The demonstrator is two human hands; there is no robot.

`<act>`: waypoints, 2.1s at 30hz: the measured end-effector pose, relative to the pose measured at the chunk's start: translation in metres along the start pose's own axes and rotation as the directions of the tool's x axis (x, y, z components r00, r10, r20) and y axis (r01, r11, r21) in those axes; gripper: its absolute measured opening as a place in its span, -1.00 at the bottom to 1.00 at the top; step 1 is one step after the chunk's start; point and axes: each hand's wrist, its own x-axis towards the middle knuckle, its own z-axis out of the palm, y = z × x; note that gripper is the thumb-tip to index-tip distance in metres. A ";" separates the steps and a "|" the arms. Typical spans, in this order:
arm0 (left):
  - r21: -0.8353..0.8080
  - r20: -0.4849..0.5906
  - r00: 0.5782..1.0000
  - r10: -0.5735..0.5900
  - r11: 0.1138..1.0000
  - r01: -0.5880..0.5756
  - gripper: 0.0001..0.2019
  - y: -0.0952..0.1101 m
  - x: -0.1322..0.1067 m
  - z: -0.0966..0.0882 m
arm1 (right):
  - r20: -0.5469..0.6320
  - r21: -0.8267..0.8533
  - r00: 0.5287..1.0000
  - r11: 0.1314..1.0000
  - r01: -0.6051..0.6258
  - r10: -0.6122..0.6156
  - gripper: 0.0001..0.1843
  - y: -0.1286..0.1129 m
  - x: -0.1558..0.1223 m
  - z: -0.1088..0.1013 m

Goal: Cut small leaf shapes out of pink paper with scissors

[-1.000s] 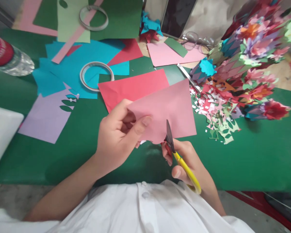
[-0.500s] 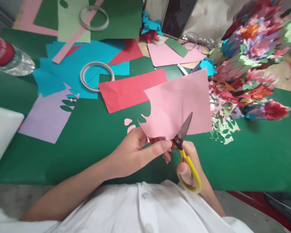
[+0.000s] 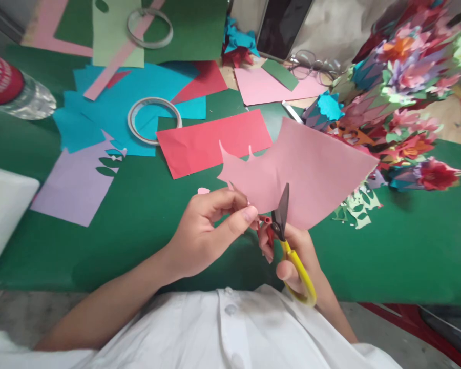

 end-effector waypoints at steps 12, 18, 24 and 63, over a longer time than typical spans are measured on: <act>0.344 -0.033 0.989 0.141 0.931 -0.121 -0.71 -0.004 -0.004 0.003 | 0.040 -0.011 0.999 1.000 0.016 -0.016 -0.32 0.002 0.000 0.001; 0.372 -0.040 0.985 0.167 0.918 -0.140 -0.68 -0.002 -0.002 0.000 | 0.010 -0.051 0.999 0.997 0.049 -0.048 -0.32 -0.001 0.003 0.000; 0.364 -0.024 0.987 0.159 0.921 -0.140 -0.72 0.000 0.000 -0.004 | 0.046 -0.058 0.999 0.998 0.001 0.002 -0.30 -0.004 0.003 -0.001; 0.277 0.088 0.994 0.069 0.956 -0.091 -0.75 0.007 0.003 -0.017 | 0.168 -0.144 0.984 0.989 -0.037 0.061 -0.31 -0.007 0.007 -0.006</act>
